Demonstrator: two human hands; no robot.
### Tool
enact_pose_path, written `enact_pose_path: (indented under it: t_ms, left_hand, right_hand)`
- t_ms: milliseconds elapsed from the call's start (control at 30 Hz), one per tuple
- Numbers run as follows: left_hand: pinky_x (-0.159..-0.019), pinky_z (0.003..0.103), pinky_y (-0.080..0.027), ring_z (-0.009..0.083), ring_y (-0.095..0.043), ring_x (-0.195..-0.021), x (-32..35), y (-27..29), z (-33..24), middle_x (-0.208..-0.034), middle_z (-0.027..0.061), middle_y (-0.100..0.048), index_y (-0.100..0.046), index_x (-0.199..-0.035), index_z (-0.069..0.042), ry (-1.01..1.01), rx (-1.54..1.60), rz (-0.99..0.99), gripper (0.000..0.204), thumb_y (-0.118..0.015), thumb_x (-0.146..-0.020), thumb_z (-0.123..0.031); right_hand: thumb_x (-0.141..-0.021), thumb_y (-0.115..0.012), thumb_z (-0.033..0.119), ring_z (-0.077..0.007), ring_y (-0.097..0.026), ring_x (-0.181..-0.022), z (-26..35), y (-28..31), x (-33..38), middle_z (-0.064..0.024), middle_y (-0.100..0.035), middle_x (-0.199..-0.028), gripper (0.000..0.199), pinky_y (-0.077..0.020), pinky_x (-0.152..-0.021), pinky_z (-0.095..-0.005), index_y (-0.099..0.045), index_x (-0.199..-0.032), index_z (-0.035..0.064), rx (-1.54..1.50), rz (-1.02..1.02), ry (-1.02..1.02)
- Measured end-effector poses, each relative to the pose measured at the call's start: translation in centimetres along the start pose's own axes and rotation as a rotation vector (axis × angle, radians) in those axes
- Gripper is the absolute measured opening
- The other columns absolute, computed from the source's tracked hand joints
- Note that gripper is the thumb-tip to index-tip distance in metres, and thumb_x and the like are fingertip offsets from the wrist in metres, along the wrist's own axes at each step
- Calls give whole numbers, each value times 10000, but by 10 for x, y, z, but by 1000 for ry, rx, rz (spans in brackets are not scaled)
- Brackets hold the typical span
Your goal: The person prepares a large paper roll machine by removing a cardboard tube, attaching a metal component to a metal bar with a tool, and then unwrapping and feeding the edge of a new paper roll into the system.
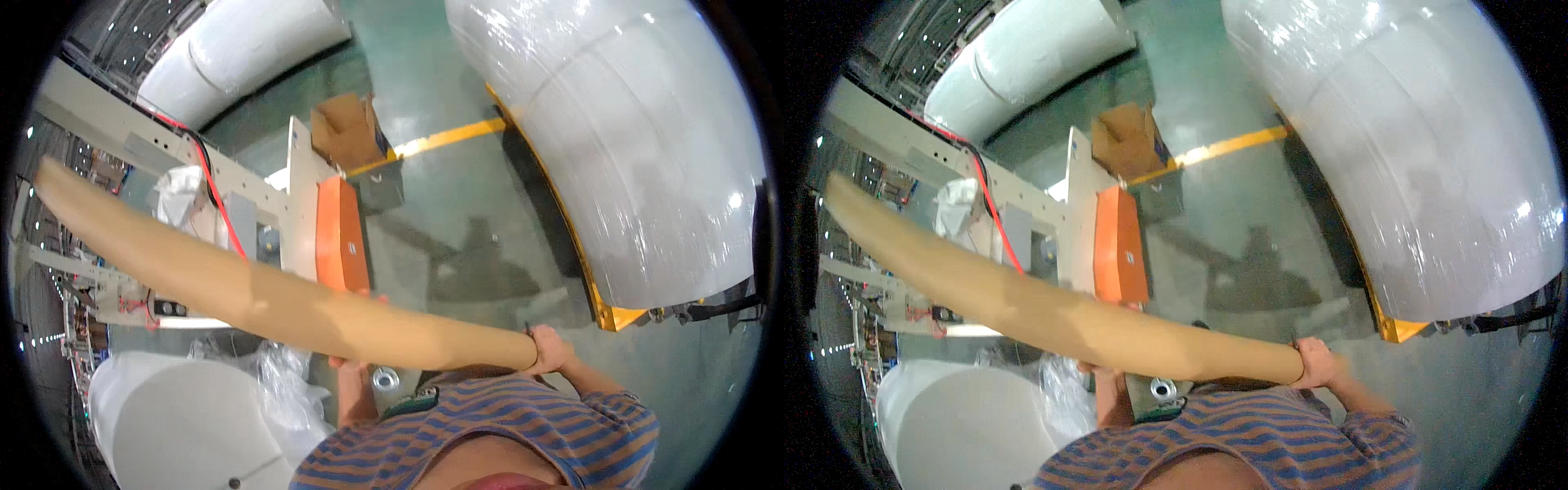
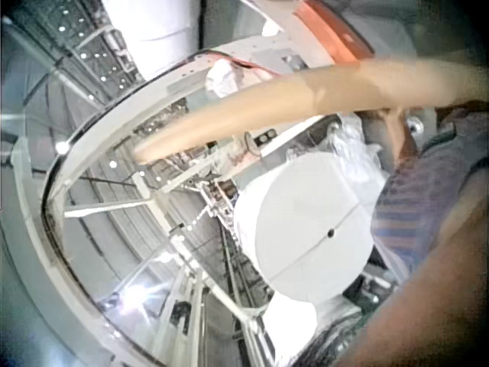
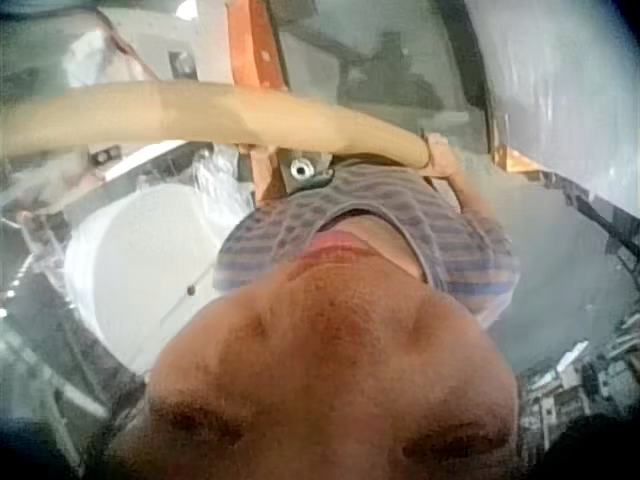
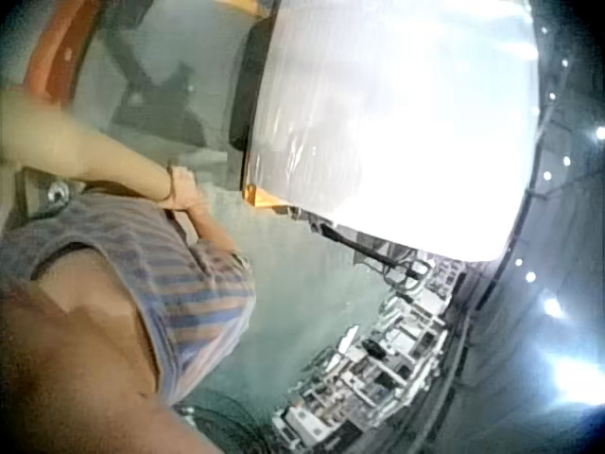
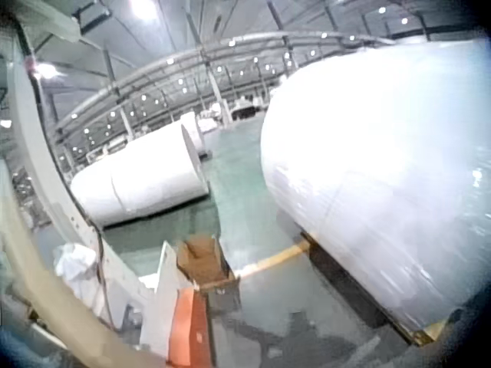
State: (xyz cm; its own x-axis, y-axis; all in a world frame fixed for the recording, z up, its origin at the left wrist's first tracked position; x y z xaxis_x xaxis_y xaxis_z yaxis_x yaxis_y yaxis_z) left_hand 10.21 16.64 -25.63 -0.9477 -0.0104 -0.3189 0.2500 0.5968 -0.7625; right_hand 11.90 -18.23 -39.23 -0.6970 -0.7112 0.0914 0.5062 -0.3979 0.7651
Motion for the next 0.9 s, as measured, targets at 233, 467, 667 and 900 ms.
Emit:
enact_pose_path:
  t_ms: [233,467,667,900]
  left_hand:
    - [-1009,375,-317,240,-380,-1215,-57,-26,158,-1340,153,-356,-263,-1333,-16,198,-744,-247,654,-614,-818,-212]
    - [-858,321,-439,222,-556,-1016,25,14,177,-1106,151,-573,-467,-1196,-19,362,-989,-481,582,-655,-760,-356]
    - [-826,343,-468,230,-600,-943,308,98,137,-1022,133,-623,-535,-1133,-30,604,-1056,-1001,540,-649,-751,-395]
    - [-814,313,-458,210,-593,-936,651,116,98,-1028,140,-618,-513,-1159,-5,549,-839,-1724,586,-681,-734,-372]
  right_hand:
    - [-693,-697,413,-291,-491,-630,-130,-16,94,-121,-515,-703,469,-413,-603,-366,-500,-820,8,-271,-512,-624]
    - [-885,-487,359,-310,-501,-623,-124,-28,60,-172,-522,-669,415,-409,-617,-391,-470,-730,-25,-86,-439,-538]
    - [-871,-477,381,-356,-556,-760,-103,-104,14,-210,-598,-823,434,-424,-699,-397,-588,-919,-35,-62,-20,-430]
    - [-809,-618,302,-72,-390,-541,59,-225,-146,35,-433,-600,240,-324,-469,-241,-554,-758,76,-277,338,-274]
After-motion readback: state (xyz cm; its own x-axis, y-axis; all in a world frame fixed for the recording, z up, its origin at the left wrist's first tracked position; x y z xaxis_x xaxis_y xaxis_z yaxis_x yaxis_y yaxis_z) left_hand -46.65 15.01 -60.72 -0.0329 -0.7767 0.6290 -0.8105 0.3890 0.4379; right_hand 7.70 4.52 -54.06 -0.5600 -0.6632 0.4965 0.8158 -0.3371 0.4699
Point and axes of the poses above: each hand's wrist, its own x-axis away from the middle knuckle, its own y-axis out of the back of the hand, z = x × y, the point moved 9 cm from there along -x, towards the middle knuckle
